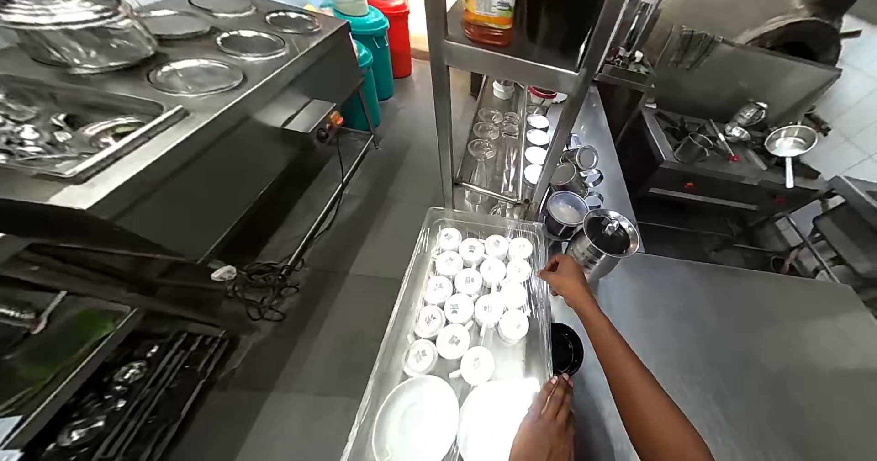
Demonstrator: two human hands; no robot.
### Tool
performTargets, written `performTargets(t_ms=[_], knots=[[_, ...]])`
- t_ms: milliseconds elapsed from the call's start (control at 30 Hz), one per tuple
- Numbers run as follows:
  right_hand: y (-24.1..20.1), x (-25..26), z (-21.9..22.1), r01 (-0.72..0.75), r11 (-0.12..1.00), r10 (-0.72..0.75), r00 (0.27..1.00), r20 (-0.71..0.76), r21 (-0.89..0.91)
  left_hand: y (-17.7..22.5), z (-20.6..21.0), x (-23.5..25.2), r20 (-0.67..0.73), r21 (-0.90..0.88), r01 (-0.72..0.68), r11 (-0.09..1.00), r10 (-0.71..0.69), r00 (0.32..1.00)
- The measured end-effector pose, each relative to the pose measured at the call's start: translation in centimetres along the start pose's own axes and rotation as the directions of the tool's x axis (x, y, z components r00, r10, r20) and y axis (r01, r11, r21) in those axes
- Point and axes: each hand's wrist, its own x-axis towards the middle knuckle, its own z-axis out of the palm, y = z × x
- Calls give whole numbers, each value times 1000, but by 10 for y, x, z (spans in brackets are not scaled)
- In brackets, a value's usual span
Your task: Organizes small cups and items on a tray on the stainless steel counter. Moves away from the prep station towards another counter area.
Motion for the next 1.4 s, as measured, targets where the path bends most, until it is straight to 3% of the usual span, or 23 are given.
performTargets(t_ms=[233, 400, 700, 1033, 1133, 1267, 1333, 1400], knots=[[-23, -11, 9, -47, 972, 10, 987, -159, -230, -1, -5, 6, 39, -2, -15, 1000, 16, 999], [-30, -35, 16, -10, 959, -64, 966, -250, -284, -4, -6, 5, 31, -20, -46, 999, 47, 998], [-42, -60, 25, -25, 892, -118, 951, -286, -452, -3, -11, 5, 73, -77, -33, 996, 39, 997], [-76, -44, 51, -126, 712, -86, 961, -264, -690, -1, -12, 5, 58, -123, 3, 992, 5, 998], [-77, -52, 42, -110, 762, -73, 964, -254, -638, -2, -15, 5, 42, -113, -11, 994, 16, 999], [-52, -31, 17, -102, 898, 20, 981, -192, -428, -4, -17, 5, 58, -110, -20, 994, 27, 998], [-28, -3, 6, -157, 962, 138, 986, -97, -223, -3, -17, 4, 65, -36, -36, 999, 38, 997], [-14, 5, -4, -222, 967, 216, 975, 59, 123, -2, -14, 5, 55, 9, -35, 999, 34, 998]])
